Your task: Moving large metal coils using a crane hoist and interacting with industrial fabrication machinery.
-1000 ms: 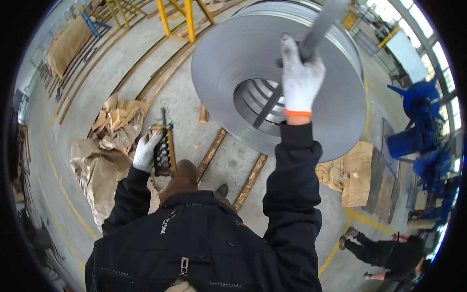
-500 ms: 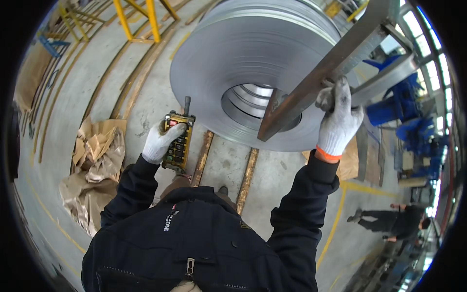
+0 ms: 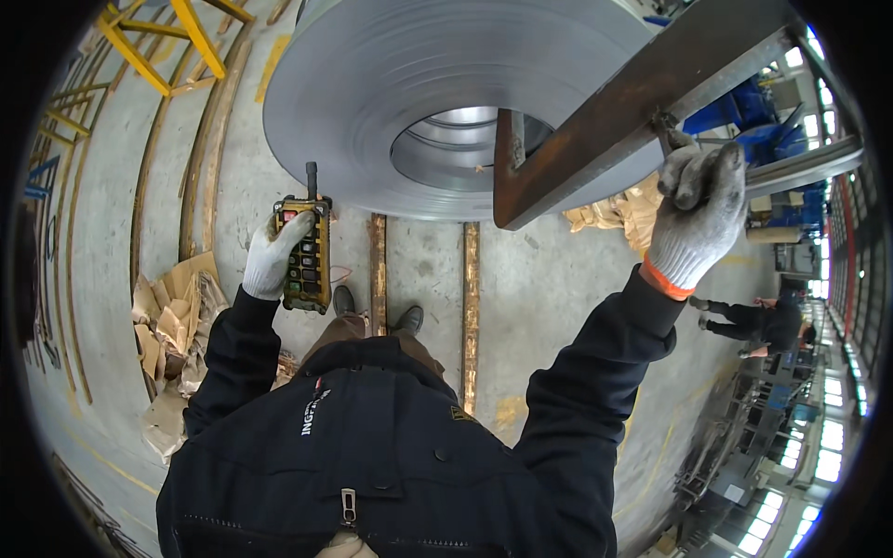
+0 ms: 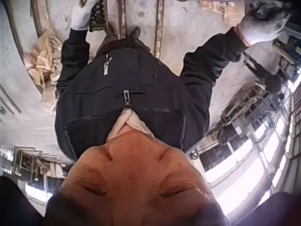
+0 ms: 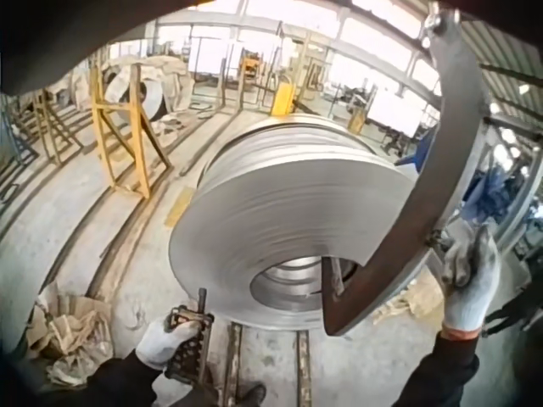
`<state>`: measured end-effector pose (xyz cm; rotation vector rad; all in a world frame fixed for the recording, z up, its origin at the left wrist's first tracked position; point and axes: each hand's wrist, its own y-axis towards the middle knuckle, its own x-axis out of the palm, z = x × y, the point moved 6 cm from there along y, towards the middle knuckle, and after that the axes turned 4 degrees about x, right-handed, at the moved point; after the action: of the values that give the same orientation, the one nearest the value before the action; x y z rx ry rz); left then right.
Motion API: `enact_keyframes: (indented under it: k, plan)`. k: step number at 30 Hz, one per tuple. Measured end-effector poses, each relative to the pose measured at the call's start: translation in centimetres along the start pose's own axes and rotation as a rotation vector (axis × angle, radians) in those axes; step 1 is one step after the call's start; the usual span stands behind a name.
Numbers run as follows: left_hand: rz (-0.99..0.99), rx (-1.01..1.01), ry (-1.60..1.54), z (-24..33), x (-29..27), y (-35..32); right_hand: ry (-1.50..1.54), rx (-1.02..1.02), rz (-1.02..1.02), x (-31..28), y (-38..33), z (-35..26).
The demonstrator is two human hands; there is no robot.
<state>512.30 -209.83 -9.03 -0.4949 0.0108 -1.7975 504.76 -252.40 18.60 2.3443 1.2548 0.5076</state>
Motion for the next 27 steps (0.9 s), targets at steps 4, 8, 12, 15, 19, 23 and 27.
enact_keyframes:
  k: [4, 8, 12, 15, 19, 23, 27]
  plan:
    - [-0.011, -0.037, -0.003, -0.3, 0.2, 0.5, -0.001, -0.039, -0.041, 1.5, 0.2, -2.2]
    - [0.009, -0.047, -0.03, -0.6, 0.6, 0.2, -0.005, -0.07, -0.052, 2.3, 0.8, -3.8]
    - [-0.005, -0.025, -0.071, -0.5, 0.8, 0.2, 0.009, -0.076, -0.067, 2.8, 1.1, -4.3]
    - [0.03, -0.015, -0.08, 2.4, 1.9, -0.2, 0.019, -0.056, -0.068, 2.3, 1.3, -4.0]
    - [-0.038, 0.16, -0.16, 7.8, 3.3, -1.4, 0.03, -0.045, -0.077, 1.7, 2.2, -3.2]
    - [-0.08, 0.207, -0.229, 3.2, 3.6, -4.0, -0.002, -0.064, -0.055, 1.3, 2.5, -3.1]
    - [0.039, 0.103, -0.158, -1.1, 3.1, -4.4, 0.022, -0.057, -0.052, 1.3, 2.1, -2.6]
